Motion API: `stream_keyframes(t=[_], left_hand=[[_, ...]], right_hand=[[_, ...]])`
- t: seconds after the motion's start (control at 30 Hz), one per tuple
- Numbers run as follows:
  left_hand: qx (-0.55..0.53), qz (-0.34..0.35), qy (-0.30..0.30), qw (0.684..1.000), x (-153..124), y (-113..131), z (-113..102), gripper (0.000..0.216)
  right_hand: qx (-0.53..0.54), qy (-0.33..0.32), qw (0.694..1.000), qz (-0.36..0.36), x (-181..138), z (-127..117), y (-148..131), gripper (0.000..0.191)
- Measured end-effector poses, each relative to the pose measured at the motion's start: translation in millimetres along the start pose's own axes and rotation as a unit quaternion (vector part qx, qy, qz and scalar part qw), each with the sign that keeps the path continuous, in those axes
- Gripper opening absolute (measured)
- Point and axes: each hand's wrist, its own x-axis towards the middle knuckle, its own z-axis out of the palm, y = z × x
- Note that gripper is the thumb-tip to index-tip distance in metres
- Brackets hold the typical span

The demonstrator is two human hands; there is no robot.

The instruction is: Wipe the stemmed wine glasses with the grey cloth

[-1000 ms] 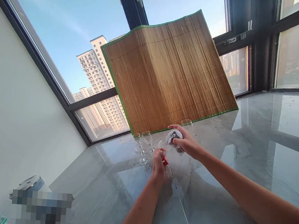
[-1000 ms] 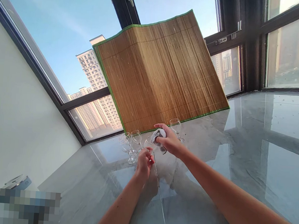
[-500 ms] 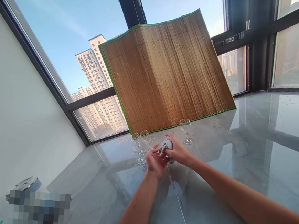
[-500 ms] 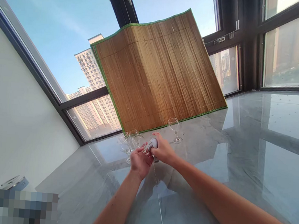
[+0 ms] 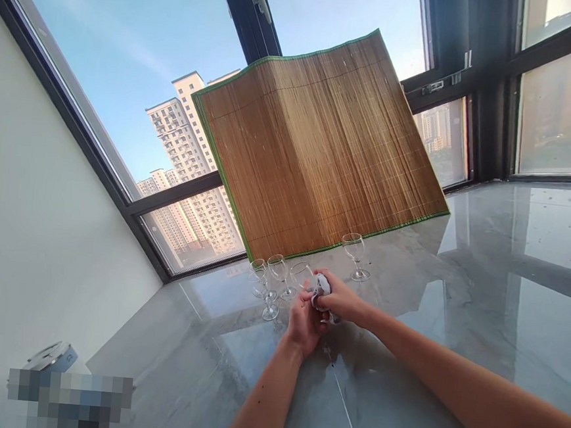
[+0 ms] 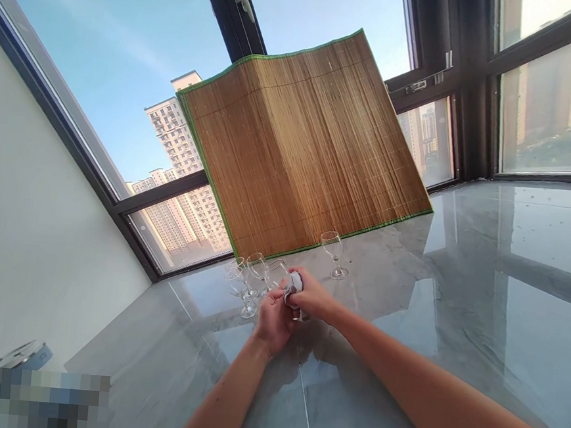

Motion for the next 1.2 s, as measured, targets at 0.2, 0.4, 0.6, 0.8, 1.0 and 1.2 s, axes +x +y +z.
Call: stream_keyframes(t=[0.2, 0.4, 0.6, 0.8, 1.0, 1.2], left_hand=[[0.086, -0.004, 0.09, 0.992, 2, -2, 7, 0.049], [0.32, 0.253, 0.294, 0.865, -4, 7, 7, 0.018], [0.414, 0.49, 0.419, 0.643, -14, 29, 5, 0.029], [0.342, 0.401, 0.544, 0.653, -3, 41, -21, 0.06], [0.232, 0.324, 0.519, 0.756, 15, 37, -50, 0.065], [0.205, 0.252, 0.49, 0.809, 21, 32, -57, 0.058]], right_hand=[[-0.011, 0.09, 0.995, -0.031, 16, 0, 18, 0.057], [-0.143, 0.233, 0.961, -0.041, 28, -20, 30, 0.049], [-0.294, 0.286, 0.912, -0.021, 22, -29, 25, 0.044], [-0.369, 0.287, 0.884, 0.018, 22, -31, 25, 0.044], [-0.37, 0.28, 0.885, 0.034, 21, -31, 27, 0.056], [-0.316, 0.296, 0.9, 0.046, 8, -18, 22, 0.067]])
